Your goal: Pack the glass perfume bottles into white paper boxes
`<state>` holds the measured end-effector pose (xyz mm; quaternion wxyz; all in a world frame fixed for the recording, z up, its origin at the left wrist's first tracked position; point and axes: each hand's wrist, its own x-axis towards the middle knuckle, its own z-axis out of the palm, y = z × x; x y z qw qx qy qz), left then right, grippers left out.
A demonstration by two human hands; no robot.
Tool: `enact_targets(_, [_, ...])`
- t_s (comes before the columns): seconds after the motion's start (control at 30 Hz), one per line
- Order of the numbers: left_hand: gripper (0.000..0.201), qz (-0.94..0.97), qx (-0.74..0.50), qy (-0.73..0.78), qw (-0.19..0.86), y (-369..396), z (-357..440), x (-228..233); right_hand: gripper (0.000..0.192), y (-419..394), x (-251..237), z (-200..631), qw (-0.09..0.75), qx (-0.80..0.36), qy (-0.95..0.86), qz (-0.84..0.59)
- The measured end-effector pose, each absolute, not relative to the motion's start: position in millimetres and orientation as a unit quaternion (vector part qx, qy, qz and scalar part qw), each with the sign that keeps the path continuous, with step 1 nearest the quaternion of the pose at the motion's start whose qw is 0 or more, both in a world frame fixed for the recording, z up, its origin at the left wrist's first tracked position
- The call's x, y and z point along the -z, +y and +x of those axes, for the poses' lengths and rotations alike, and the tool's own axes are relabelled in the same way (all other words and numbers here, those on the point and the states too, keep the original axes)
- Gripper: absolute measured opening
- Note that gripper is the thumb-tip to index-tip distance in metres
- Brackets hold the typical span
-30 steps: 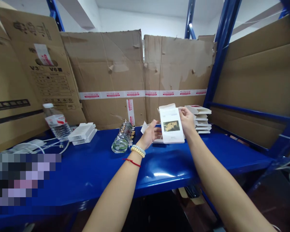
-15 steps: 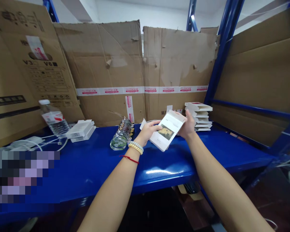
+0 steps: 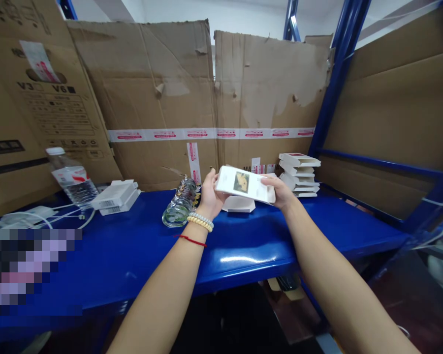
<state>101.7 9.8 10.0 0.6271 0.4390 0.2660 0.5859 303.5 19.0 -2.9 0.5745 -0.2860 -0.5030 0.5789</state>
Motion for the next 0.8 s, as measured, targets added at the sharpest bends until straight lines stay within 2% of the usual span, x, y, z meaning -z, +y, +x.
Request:
enact_targets(0.07, [0.047,0.452,-0.601,0.259,0.606,9,110,-6,0.035,22,5,290,0.636,-0.550,-0.465,-0.278])
enact_targets(0.1, [0.051,0.463,-0.599,0.264,0.597,9,115,-2,0.034,23,6,282,0.661,-0.534,-0.449,-0.275])
enact_targets(0.17, [0.071,0.468,-0.615,0.269,0.575,8,124,4,0.033,23,8,268,0.693,-0.513,-0.429,-0.270])
enact_targets(0.27, [0.092,0.439,-0.671,0.269,0.534,10,131,10,0.035,22,9,258,0.694,-0.500,-0.438,-0.278])
enact_targets(0.4, [0.101,0.439,-0.709,0.293,0.467,17,124,11,0.041,21,8,264,0.674,-0.501,-0.460,-0.289])
enact_targets(0.47, [0.095,0.447,-0.710,0.296,0.457,19,118,10,0.042,21,8,270,0.659,-0.505,-0.480,-0.284])
enact_targets(0.63, [0.059,0.464,-0.705,0.315,0.434,20,109,5,0.040,16,10,274,0.630,-0.475,-0.556,-0.263])
enact_targets(0.8, [0.050,0.489,-0.689,0.312,0.435,20,105,1,0.065,13,10,278,0.617,-0.464,-0.588,-0.244])
